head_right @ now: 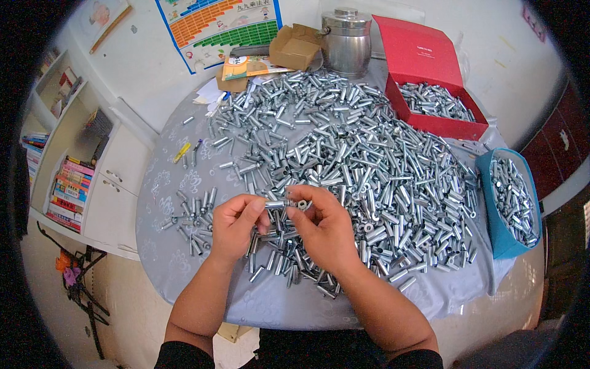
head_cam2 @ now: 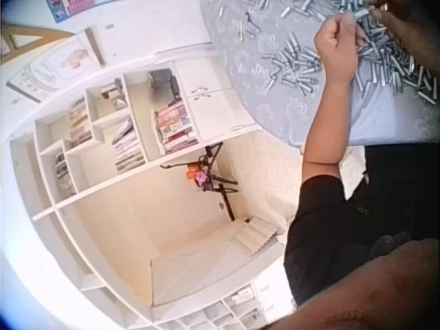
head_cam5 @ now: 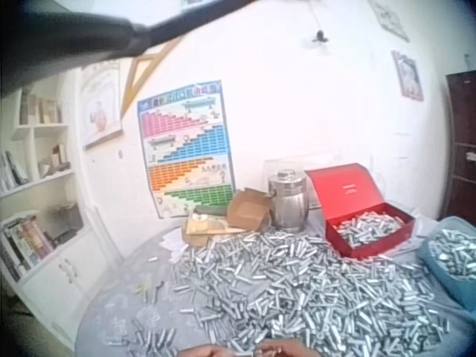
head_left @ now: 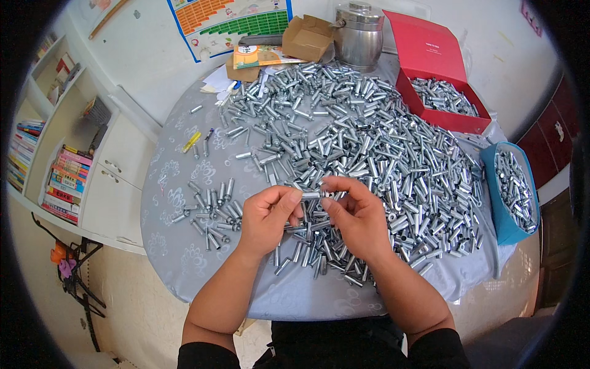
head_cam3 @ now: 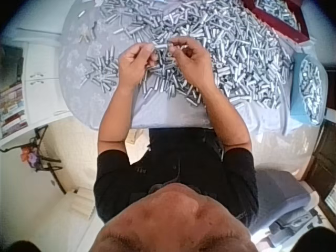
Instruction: The person sits at a table covered with a large pile of small silver metal pins and sleeves. They repeatedly pick up a pin and a sleeve, insert the pin into the sleeve, and place the assembled unit back onto the table. The process is repetitive and involves handling the metal components one by one.
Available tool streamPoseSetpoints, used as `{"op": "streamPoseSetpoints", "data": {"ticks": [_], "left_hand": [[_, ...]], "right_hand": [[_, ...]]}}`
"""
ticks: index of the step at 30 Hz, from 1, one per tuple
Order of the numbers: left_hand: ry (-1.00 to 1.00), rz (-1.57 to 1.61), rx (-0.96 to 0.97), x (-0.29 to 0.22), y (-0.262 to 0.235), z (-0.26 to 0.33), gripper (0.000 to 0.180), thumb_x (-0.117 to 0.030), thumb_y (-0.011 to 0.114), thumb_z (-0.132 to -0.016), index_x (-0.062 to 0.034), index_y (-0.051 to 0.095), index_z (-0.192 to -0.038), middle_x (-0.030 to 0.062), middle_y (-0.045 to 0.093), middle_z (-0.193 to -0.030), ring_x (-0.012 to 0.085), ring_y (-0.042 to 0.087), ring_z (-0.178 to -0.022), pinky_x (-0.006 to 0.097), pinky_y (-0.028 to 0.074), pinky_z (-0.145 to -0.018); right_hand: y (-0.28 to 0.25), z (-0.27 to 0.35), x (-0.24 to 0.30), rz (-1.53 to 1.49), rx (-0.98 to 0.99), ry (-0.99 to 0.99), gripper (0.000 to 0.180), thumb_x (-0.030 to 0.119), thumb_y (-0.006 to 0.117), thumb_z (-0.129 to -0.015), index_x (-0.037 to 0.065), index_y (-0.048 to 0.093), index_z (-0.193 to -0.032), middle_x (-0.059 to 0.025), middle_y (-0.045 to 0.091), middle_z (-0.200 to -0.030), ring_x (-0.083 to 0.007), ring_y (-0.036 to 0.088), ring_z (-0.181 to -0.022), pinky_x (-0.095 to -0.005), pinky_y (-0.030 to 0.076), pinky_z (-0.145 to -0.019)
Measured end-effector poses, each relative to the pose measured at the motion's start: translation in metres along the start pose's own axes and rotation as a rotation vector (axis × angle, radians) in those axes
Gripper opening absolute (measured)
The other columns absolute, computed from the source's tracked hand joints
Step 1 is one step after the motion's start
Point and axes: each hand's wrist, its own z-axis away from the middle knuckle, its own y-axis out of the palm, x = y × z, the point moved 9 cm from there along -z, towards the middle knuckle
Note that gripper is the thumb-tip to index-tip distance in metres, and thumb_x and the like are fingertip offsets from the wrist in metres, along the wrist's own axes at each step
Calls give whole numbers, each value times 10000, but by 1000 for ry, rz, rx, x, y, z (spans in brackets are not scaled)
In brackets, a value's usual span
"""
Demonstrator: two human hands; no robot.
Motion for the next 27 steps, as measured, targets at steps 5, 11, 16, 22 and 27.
{"op": "streamPoseSetpoints", "data": {"ticks": [5,11,16,22,27], "left_hand": [[-3,6,-15,1,-2,1,223,-201,586,-961,12,646,-935,41,627,-700,92,555,-569,225,449,-535],[3,7,-12,1,-2,0,224,-196,575,-966,14,646,-934,38,625,-699,91,554,-569,225,450,-535],[-10,-3,-10,2,-2,1,228,-202,574,-966,11,646,-931,35,622,-697,89,554,-573,224,451,-539],[-18,0,-20,1,-4,1,230,-203,571,-968,9,642,-913,35,618,-691,90,554,-574,227,452,-539],[-21,3,5,3,-1,1,230,-205,572,-967,5,635,-899,36,613,-690,94,552,-573,233,456,-542]], "right_hand": [[3,0,-8,-4,78,138,189,102,644,-914,16,635,-1082,-2,610,-844,-33,477,-615,-191,397,-532],[1,2,5,-30,-23,50,166,99,633,-922,10,640,-1062,4,615,-823,-34,499,-632,-189,401,-533],[0,-1,0,31,43,-24,235,32,669,-867,37,641,-1101,-26,594,-959,-41,503,-638,-196,416,-541],[-7,-1,12,55,-54,-103,280,35,706,-832,60,660,-1107,-42,582,-1014,-52,508,-627,-200,422,-545],[2,2,5,187,63,-56,282,30,704,-825,53,650,-1101,-47,579,-1015,-57,502,-615,-201,425,-542]]}}
